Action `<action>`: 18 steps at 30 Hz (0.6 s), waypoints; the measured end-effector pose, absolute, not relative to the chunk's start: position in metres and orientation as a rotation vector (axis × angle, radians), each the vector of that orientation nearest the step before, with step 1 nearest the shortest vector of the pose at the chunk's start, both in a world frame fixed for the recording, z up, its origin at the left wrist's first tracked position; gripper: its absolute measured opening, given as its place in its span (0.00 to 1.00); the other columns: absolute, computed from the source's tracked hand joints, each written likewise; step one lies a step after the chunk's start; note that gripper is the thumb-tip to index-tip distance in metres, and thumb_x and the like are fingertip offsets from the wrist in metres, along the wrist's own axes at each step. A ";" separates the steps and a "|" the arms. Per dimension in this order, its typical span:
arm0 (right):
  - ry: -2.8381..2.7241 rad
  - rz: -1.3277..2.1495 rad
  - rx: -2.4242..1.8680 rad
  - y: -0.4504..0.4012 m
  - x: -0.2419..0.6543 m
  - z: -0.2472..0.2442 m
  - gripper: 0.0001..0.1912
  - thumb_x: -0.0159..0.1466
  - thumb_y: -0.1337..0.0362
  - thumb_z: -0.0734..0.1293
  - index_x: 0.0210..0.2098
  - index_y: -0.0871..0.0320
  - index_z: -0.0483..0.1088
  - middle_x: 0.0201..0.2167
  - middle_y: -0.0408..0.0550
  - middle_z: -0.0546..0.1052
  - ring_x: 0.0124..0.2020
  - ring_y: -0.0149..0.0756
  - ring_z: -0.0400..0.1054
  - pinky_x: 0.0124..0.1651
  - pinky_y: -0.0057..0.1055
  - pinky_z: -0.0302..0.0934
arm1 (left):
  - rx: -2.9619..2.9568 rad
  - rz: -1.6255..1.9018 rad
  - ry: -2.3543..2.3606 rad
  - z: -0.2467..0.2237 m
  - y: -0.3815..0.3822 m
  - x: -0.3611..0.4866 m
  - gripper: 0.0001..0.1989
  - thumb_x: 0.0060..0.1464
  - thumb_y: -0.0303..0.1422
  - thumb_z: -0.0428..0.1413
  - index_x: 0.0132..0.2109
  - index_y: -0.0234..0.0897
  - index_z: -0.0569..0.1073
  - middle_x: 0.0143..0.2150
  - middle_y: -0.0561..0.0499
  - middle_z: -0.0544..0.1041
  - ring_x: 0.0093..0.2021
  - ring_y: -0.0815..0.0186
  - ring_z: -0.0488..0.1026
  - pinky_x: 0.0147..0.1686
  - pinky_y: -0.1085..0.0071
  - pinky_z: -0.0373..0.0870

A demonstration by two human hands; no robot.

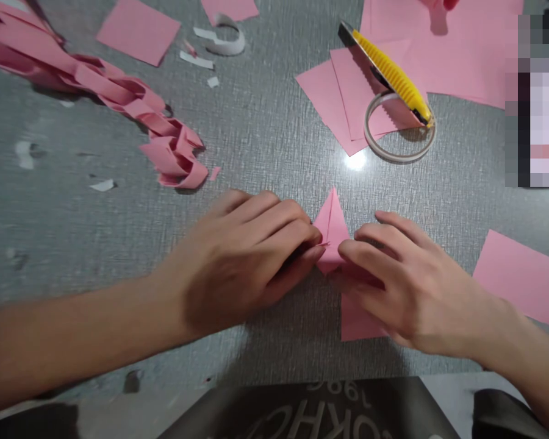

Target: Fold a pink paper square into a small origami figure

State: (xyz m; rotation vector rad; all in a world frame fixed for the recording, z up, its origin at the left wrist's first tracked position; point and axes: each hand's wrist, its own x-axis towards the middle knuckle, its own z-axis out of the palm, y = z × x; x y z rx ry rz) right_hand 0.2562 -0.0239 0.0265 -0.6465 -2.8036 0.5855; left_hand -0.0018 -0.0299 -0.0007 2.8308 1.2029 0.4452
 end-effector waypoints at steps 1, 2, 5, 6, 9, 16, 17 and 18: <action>-2.805 0.597 -0.647 -0.024 0.256 0.027 0.14 0.77 0.72 0.62 0.47 0.59 0.80 0.54 0.53 0.81 0.57 0.46 0.73 0.77 0.54 0.59 | 2.839 0.439 1.211 -0.001 -0.030 -0.002 0.11 0.69 0.27 0.53 0.35 0.39 0.74 0.33 0.49 0.76 0.34 0.54 0.71 0.33 0.57 0.62; -2.812 0.602 -0.642 -0.023 0.257 0.028 0.14 0.77 0.72 0.62 0.45 0.59 0.80 0.54 0.54 0.81 0.57 0.47 0.73 0.76 0.55 0.59 | 2.845 0.431 1.219 -0.001 -0.030 -0.001 0.11 0.69 0.27 0.53 0.35 0.39 0.74 0.33 0.48 0.76 0.34 0.54 0.71 0.32 0.57 0.62; -2.855 0.593 -0.608 -0.022 0.258 0.031 0.15 0.76 0.72 0.61 0.46 0.60 0.81 0.54 0.56 0.81 0.57 0.50 0.73 0.74 0.60 0.62 | 2.856 0.415 1.233 -0.002 -0.030 -0.001 0.11 0.68 0.26 0.53 0.35 0.39 0.74 0.33 0.48 0.77 0.33 0.55 0.71 0.32 0.57 0.62; -2.864 0.585 -0.599 -0.022 0.258 0.031 0.15 0.75 0.72 0.62 0.47 0.61 0.81 0.54 0.57 0.81 0.57 0.52 0.73 0.73 0.61 0.63 | 2.858 0.413 1.233 -0.002 -0.030 -0.001 0.11 0.68 0.26 0.52 0.35 0.39 0.74 0.33 0.48 0.77 0.33 0.55 0.71 0.32 0.58 0.62; -2.868 0.551 -0.592 -0.023 0.258 0.032 0.14 0.74 0.73 0.62 0.47 0.60 0.81 0.55 0.57 0.81 0.57 0.52 0.73 0.73 0.62 0.64 | 2.855 0.417 1.228 -0.001 -0.030 -0.001 0.11 0.68 0.26 0.53 0.35 0.39 0.74 0.33 0.49 0.77 0.33 0.56 0.71 0.32 0.58 0.62; -2.865 0.364 -0.620 -0.027 0.249 0.030 0.14 0.77 0.73 0.61 0.54 0.62 0.77 0.50 0.55 0.82 0.53 0.50 0.72 0.68 0.60 0.69 | 2.853 0.413 1.238 -0.002 -0.031 0.000 0.11 0.69 0.28 0.53 0.35 0.38 0.74 0.34 0.48 0.77 0.34 0.54 0.72 0.33 0.57 0.63; -2.872 0.354 -0.620 -0.028 0.249 0.029 0.13 0.77 0.72 0.62 0.54 0.62 0.77 0.50 0.55 0.81 0.53 0.50 0.72 0.68 0.60 0.69 | 2.845 0.424 1.240 -0.003 -0.030 0.000 0.11 0.70 0.28 0.53 0.36 0.38 0.74 0.34 0.48 0.77 0.34 0.55 0.72 0.33 0.57 0.63; -2.879 0.353 -0.618 -0.028 0.248 0.028 0.13 0.77 0.72 0.62 0.54 0.62 0.77 0.51 0.56 0.81 0.54 0.51 0.71 0.68 0.61 0.68 | 2.833 0.444 1.241 -0.004 -0.029 0.000 0.11 0.71 0.28 0.53 0.36 0.38 0.74 0.34 0.48 0.77 0.34 0.55 0.72 0.33 0.57 0.63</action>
